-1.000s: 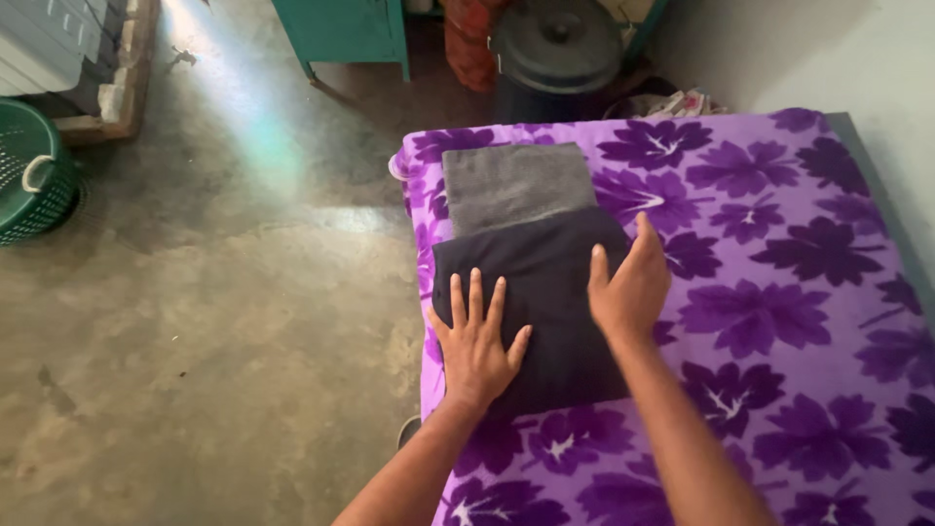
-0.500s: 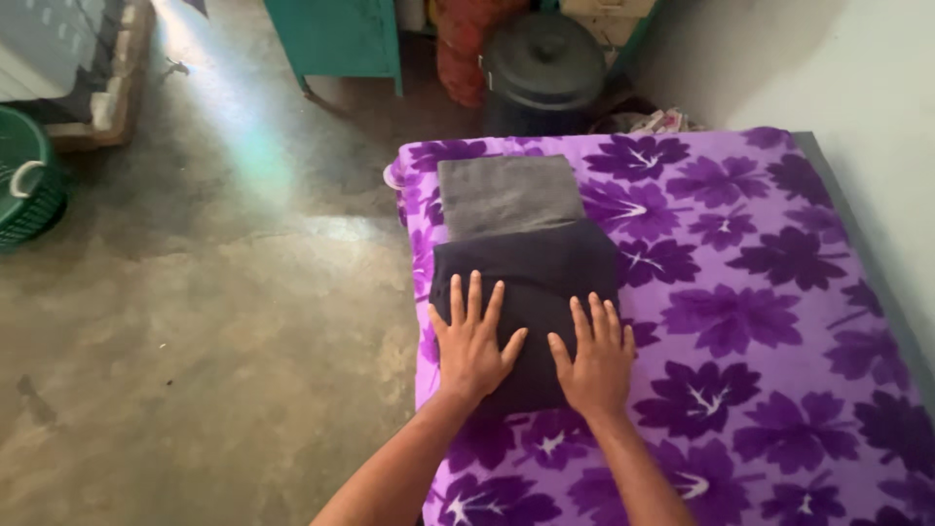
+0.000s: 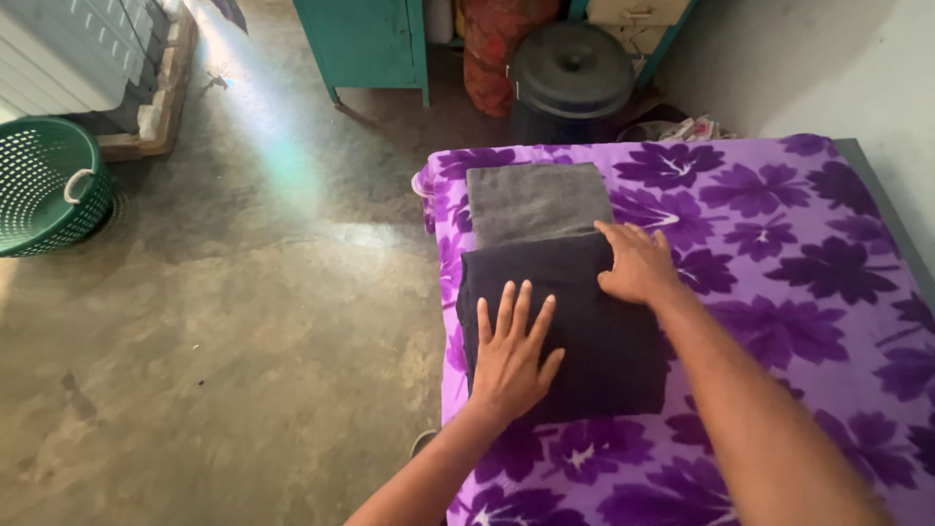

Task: The person folds a pair of gray pants on a table, then places them on a purple floral bedsheet. They then pick up a dark garment, fold it, and place it on the same bedsheet.

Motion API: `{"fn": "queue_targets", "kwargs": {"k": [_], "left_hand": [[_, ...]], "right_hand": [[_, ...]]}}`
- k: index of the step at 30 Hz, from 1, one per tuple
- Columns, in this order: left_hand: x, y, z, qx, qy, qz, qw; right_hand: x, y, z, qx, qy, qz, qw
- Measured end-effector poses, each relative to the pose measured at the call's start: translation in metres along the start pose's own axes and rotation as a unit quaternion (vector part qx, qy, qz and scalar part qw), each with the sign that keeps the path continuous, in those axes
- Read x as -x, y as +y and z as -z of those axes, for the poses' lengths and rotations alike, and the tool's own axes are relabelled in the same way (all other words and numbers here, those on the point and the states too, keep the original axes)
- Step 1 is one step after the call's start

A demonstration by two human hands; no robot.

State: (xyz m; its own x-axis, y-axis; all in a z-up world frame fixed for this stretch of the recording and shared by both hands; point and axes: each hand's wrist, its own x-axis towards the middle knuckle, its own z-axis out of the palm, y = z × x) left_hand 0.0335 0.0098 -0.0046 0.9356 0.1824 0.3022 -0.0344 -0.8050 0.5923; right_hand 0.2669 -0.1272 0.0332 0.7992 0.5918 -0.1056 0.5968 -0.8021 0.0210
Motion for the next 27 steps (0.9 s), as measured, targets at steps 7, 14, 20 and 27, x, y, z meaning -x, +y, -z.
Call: {"fn": "queue_targets", "kwargs": {"k": [7, 14, 20, 27], "left_hand": [[0.008, -0.004, 0.000, 0.004, -0.018, 0.002, 1.000], [0.011, 0.000, -0.015, -0.020, 0.022, 0.066, 0.997], [0.007, 0.005, -0.014, -0.004, 0.026, 0.089, 0.996], [0.015, -0.029, -0.019, 0.157, 0.205, 0.374, 0.891]], "right_hand": [[-0.034, 0.022, -0.015, 0.057, -0.214, -0.111, 0.969], [-0.024, 0.009, -0.064, -0.011, 0.148, 0.007, 0.989], [-0.017, -0.009, -0.060, -0.002, 0.159, -0.098, 0.982], [0.052, -0.007, -0.051, -0.186, 0.231, -0.194, 0.935]]}}
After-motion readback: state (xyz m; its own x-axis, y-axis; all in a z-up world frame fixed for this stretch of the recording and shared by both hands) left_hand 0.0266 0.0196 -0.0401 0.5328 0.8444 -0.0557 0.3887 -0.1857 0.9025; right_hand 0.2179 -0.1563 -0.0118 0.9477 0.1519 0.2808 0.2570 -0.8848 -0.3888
